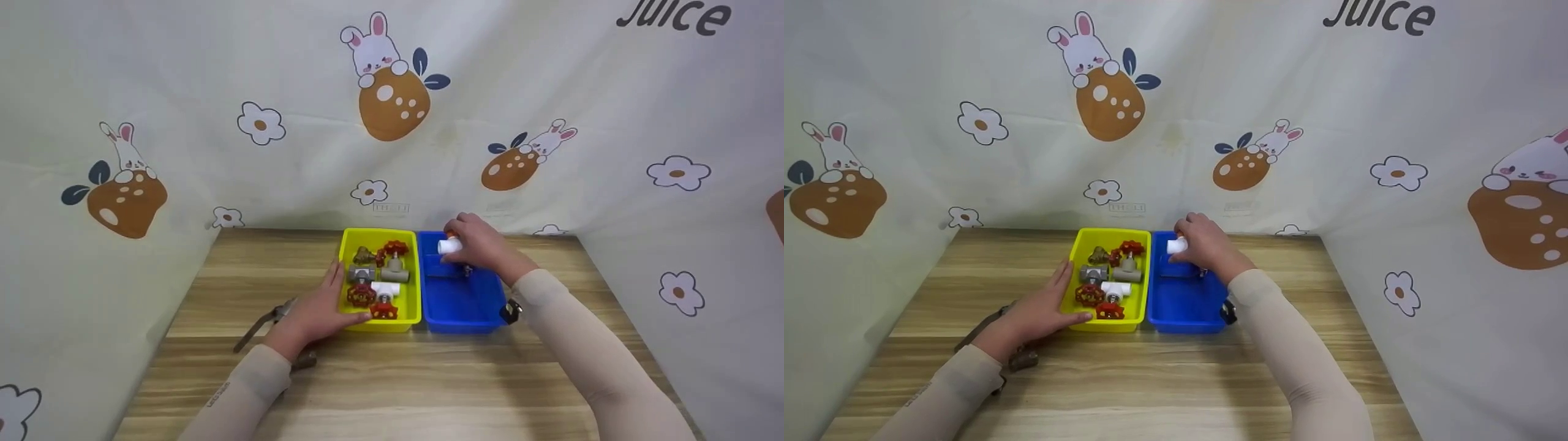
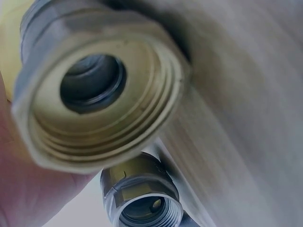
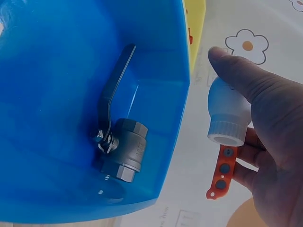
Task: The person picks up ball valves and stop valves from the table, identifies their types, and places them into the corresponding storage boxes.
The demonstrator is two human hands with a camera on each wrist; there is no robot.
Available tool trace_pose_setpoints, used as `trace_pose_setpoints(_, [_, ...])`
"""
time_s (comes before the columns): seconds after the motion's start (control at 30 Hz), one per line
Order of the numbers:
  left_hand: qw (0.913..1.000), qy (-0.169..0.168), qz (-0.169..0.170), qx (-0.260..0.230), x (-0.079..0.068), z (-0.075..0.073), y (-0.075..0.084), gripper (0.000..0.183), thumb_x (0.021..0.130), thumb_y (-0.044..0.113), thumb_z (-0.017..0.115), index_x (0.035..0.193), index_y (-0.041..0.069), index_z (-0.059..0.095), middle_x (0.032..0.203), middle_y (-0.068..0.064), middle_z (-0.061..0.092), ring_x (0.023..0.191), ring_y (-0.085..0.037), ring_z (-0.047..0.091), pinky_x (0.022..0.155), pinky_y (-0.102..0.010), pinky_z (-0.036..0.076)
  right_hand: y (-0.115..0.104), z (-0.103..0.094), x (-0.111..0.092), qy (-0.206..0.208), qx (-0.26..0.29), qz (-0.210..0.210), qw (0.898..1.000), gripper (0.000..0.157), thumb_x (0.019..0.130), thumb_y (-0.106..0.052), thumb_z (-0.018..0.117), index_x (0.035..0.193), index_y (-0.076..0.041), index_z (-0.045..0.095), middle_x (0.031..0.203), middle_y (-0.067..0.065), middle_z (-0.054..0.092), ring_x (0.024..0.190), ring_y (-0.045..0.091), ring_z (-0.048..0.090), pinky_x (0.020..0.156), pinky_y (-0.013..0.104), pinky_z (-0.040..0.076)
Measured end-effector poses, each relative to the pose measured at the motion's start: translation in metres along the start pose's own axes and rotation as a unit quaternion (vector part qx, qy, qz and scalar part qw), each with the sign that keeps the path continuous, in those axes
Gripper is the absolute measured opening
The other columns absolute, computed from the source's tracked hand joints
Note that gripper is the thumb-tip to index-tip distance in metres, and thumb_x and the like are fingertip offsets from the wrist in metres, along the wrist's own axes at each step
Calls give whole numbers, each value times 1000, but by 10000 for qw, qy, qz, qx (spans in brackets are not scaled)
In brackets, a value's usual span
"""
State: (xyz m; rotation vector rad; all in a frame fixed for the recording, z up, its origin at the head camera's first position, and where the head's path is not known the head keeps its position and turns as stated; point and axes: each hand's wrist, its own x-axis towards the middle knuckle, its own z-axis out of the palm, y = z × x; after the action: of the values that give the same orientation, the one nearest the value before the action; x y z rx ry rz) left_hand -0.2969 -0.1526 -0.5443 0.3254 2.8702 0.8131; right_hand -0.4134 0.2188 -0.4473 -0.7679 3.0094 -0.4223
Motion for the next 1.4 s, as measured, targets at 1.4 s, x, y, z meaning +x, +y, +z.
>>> trace_pose_setpoints(1.4, [9999, -64, -33, -115, -2, -3, 3, 139, 83, 91, 70, 179, 16, 4, 186, -7, -6, 150, -51, 49, 115, -72, 45, 1, 21, 28, -99, -177, -254, 9995, 68, 89, -52, 93, 137, -9, 71, 121, 10, 66, 109, 30, 61, 101, 47, 58])
